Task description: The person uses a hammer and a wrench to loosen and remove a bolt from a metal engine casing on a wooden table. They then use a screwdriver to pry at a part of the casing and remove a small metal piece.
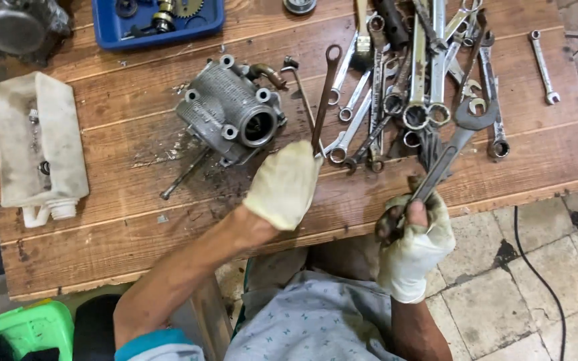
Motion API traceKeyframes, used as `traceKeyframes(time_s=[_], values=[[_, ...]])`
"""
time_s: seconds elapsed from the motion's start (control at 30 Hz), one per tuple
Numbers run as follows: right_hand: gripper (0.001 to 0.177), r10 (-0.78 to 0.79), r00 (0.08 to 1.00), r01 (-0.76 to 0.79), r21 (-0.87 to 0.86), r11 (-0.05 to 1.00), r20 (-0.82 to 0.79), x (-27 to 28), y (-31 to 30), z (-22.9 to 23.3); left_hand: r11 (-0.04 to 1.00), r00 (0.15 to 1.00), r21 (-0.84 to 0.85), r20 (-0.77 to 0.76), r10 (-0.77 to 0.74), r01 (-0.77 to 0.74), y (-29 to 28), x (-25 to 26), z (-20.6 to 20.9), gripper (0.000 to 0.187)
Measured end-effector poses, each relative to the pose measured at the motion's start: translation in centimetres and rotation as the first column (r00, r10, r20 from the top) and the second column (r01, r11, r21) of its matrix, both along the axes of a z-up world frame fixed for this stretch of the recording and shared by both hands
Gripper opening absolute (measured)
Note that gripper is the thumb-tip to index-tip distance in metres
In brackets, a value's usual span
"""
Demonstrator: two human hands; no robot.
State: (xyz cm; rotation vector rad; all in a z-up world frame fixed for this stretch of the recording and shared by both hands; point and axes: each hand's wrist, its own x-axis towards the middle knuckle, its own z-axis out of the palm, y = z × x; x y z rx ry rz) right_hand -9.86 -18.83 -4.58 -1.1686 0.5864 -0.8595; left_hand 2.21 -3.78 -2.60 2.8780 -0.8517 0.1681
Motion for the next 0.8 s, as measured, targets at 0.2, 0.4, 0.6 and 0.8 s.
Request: traceKeyframes(time_s=[0.2, 0.4, 0.6, 0.8], values=[[0.014, -0.061, 0.994, 0.057, -0.046, 0.997, -0.095, 0.0, -4.4, -3.5, 0.990, 0.977, -0.045, -0.177, 0.120, -0.130, -6.8, 5.2, -1.7, 0.036], [0.012, -0.084, 0.985, 0.068, -0.112, 0.991, -0.148, 0.4, -4.7, -2.7, 0.957, 0.886, -0.082, -0.408, 0.223, -0.278, -11.0, 9.3, -3.9, 0.050], [0.008, -0.134, 0.982, 0.124, -0.080, 0.989, -0.135, 0.8, -4.8, -2.5, 0.961, 0.924, -0.198, -0.365, 0.110, -0.193, -9.6, 10.5, -1.4, 0.035], [0.014, -0.248, 0.966, 0.236, -0.152, 0.960, -0.068, 1.8, -7.4, -1.6, 0.877, 0.921, -0.409, -0.380, 0.088, -0.253, -10.5, 12.5, -0.4, 0.021]])
